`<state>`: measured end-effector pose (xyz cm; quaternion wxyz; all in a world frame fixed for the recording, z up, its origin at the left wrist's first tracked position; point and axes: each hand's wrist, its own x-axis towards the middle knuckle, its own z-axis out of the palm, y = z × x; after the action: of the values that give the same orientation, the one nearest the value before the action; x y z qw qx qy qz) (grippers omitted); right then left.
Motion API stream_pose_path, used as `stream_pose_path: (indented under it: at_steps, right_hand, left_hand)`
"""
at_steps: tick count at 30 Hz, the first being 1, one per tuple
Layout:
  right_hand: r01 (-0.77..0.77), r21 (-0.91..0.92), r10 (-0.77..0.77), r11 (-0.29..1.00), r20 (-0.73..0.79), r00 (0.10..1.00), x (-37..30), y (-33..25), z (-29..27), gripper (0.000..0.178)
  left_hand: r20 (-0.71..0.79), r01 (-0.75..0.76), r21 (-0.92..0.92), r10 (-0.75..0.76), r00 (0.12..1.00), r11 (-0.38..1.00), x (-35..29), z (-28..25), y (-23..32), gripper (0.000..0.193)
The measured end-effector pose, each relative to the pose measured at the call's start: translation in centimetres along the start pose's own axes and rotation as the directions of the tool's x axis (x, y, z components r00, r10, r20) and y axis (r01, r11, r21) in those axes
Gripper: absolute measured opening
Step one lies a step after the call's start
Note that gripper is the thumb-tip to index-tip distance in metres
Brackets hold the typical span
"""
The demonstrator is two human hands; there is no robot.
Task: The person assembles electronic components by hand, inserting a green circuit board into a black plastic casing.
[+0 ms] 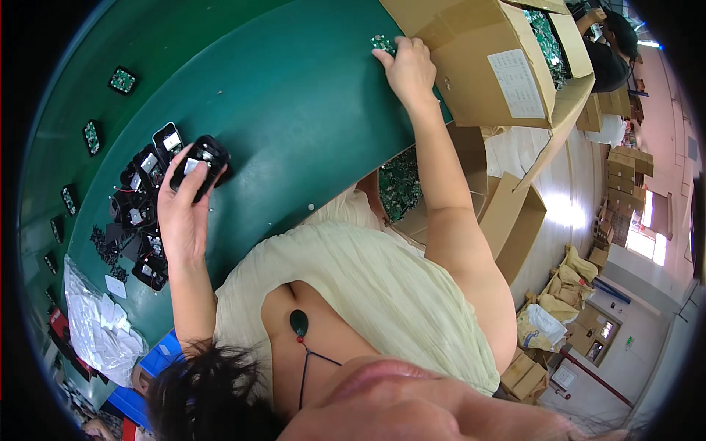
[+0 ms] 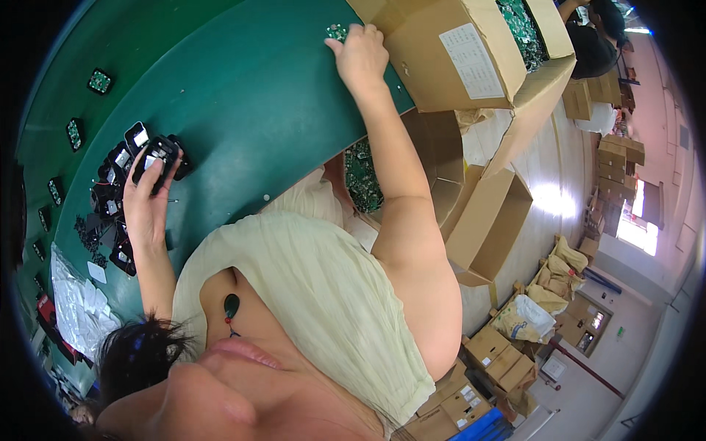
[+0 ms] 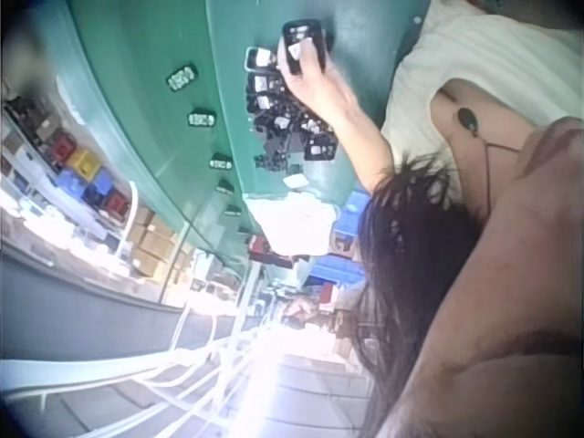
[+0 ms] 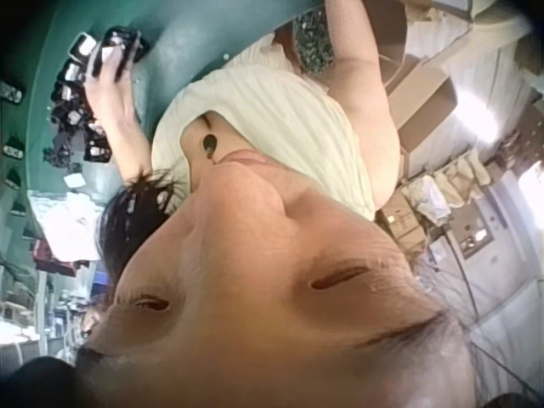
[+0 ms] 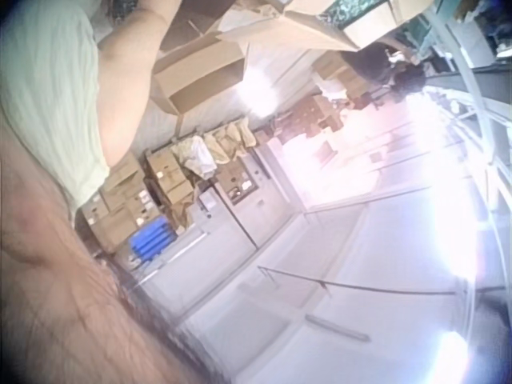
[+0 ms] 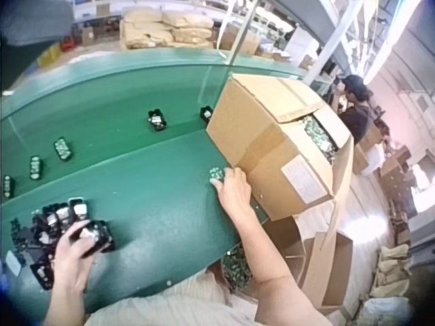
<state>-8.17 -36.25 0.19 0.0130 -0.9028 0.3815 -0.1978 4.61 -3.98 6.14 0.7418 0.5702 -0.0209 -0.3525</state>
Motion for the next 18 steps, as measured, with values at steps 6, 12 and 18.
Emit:
stream_pose_path:
  at_steps: [6,12,18]
  right_hand:
    - [-0.024,0.122,0.004,0.992,0.164,0.986,0.3,0.5,0.5,0.033]
    - [-0.047,0.742,-0.2,0.668,0.24,0.95,-3.6,-5.3,-0.6,0.018]
    - [0.236,0.888,-0.535,0.394,0.013,0.845,-6.6,-12.8,-4.6,0.021]
  left_hand:
    - [0.124,-0.343,0.418,0.321,0.939,0.841,-0.5,0.3,-0.9,0.021]
    - [0.155,-0.069,0.142,0.046,0.987,0.987,-1.6,1.8,0.0,0.022]
    - [0.353,-0.452,0.564,0.293,0.888,0.691,-2.1,1.3,0.6,0.019]
